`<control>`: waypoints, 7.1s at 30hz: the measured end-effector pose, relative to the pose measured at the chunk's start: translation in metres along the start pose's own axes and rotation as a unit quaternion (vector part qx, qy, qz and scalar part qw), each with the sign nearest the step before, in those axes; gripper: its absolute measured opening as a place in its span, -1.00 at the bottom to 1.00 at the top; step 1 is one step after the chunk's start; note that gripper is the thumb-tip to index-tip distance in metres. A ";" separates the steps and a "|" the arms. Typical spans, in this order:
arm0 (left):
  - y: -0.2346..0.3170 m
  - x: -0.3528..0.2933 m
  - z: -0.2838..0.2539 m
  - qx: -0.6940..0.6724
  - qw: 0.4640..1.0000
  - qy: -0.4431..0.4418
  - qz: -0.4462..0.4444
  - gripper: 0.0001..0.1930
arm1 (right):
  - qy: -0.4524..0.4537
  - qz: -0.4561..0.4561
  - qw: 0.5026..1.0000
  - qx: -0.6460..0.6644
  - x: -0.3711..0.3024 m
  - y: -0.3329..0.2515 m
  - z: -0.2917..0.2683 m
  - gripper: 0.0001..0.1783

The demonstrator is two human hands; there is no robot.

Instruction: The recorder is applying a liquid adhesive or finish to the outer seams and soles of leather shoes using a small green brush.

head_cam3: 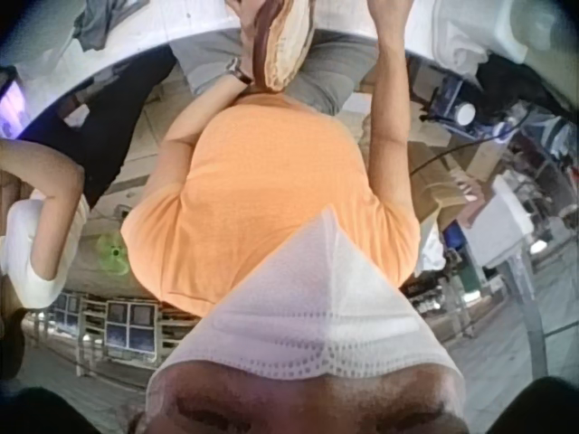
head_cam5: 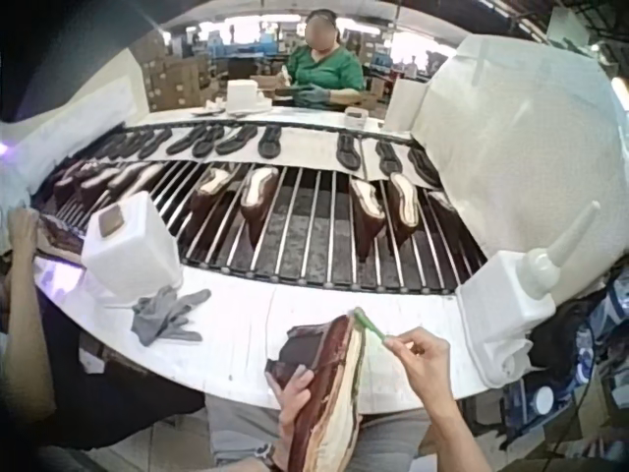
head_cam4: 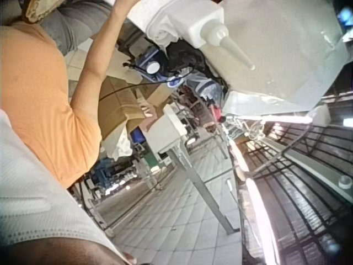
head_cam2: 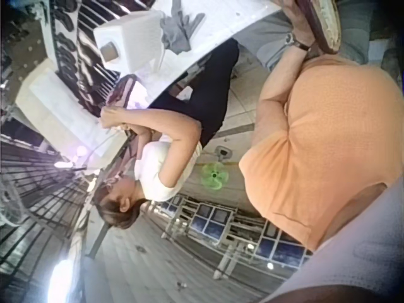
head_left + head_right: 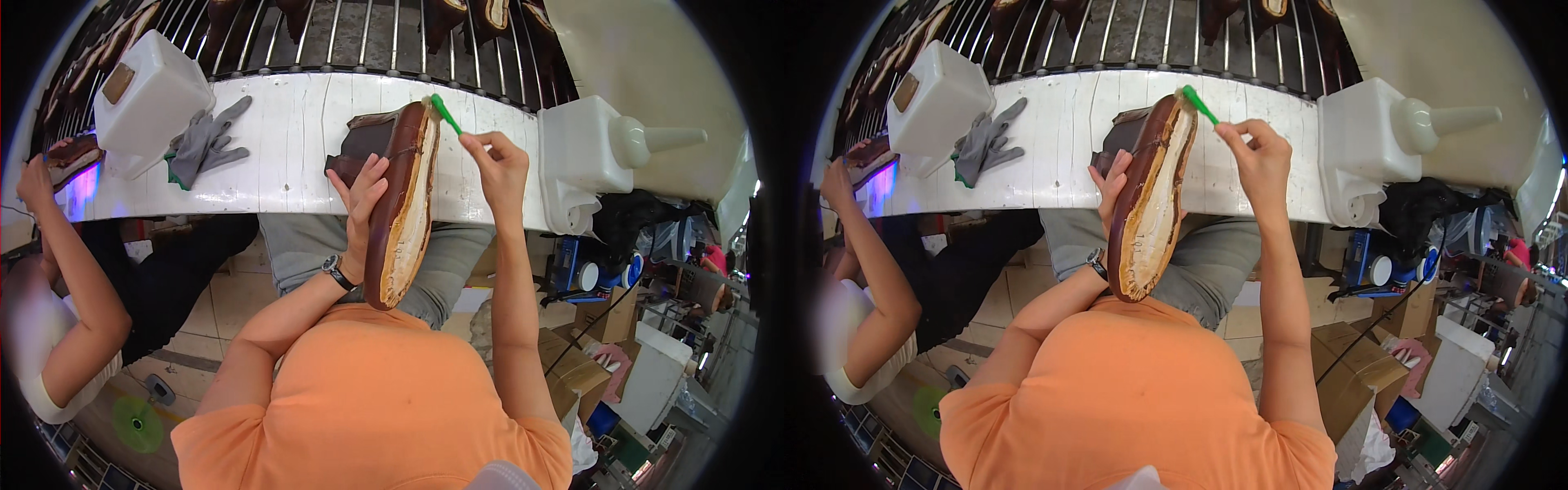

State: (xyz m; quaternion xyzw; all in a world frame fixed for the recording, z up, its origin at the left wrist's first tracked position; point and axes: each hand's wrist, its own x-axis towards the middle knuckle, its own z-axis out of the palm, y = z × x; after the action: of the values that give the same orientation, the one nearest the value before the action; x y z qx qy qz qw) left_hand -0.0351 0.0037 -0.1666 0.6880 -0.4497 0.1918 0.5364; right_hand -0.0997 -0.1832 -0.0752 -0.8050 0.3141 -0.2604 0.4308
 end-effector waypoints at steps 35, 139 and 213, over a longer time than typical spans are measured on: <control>0.014 0.024 -0.014 -0.117 0.991 -0.008 -0.060 -0.24 | -0.106 -0.133 0.985 0.013 -0.055 -0.066 -0.030 -0.89; -0.044 0.068 -0.063 -0.521 0.729 -0.120 -0.428 -0.35 | 0.223 0.094 0.913 0.328 -0.091 0.074 -0.157 -0.78; 0.019 0.129 -0.072 -0.358 0.853 -0.168 -0.340 -0.52 | -0.333 -0.207 0.919 0.033 -0.035 -0.101 -0.079 -0.89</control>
State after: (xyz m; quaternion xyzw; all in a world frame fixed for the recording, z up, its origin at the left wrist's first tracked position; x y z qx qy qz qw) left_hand 0.0319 0.0160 -0.0340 0.5797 -0.3090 -0.2954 0.6937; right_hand -0.1494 -0.1558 0.0454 -0.8776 -0.0300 -0.0713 0.4732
